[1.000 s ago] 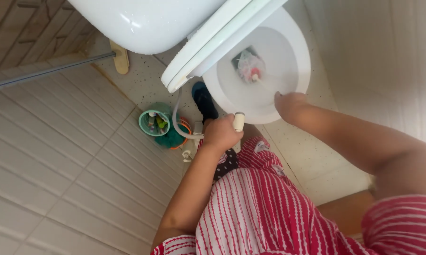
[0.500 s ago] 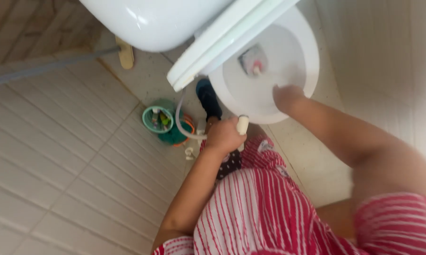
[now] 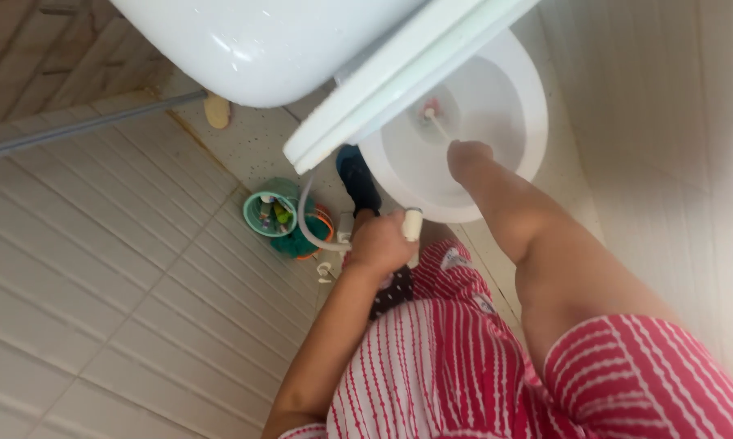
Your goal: Cleaning the toilet bowl and lid using cleaning liquid and a brush.
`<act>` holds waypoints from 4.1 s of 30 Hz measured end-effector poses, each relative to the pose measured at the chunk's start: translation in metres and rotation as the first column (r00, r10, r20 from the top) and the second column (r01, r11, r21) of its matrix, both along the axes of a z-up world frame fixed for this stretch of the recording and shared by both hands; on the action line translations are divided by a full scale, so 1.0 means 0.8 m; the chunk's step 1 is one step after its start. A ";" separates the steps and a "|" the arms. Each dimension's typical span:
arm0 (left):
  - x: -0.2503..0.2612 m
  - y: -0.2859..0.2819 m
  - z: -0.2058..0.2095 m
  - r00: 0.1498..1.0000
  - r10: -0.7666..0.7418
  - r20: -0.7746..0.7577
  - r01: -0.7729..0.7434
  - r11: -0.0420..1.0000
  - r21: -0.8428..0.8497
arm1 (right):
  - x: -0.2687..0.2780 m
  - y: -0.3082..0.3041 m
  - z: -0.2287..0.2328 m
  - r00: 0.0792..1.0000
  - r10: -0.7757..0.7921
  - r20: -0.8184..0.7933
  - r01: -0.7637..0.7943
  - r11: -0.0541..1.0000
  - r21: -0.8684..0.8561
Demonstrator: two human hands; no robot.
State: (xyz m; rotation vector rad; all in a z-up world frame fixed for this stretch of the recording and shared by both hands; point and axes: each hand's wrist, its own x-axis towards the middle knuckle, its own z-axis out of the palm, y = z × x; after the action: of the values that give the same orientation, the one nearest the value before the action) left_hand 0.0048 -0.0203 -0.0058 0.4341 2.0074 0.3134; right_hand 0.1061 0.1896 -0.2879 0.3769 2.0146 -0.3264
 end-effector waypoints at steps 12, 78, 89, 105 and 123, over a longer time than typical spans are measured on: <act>-0.019 0.003 0.026 1.000 0.016 -0.018 -0.014 0.996 0.086 | 0.064 0.034 0.121 -0.432 -0.627 0.648 0.715 -0.676 -0.177; -0.009 0.031 0.015 0.995 0.044 -0.093 -0.029 0.987 0.156 | -0.017 0.045 0.184 0.991 0.132 -0.037 -0.137 0.974 -0.180; -0.012 0.037 0.011 0.999 0.036 -0.035 -0.033 0.995 0.093 | -0.023 0.009 0.049 0.986 0.165 -0.003 -0.164 0.983 -0.078; -0.023 0.023 0.023 0.999 0.044 -0.030 -0.041 0.995 0.091 | -0.013 0.038 0.178 0.921 0.337 0.195 -0.337 0.941 -0.035; -0.014 0.000 0.020 0.996 0.079 -0.029 -0.075 0.988 0.133 | 0.011 0.050 0.197 0.958 0.247 0.143 -0.244 0.969 -0.038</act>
State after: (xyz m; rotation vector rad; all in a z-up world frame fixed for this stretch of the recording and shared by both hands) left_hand -0.0067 -0.0201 0.0103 0.4475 2.0470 0.4915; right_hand 0.1148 0.2295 -0.1299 0.1304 1.8862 -0.1586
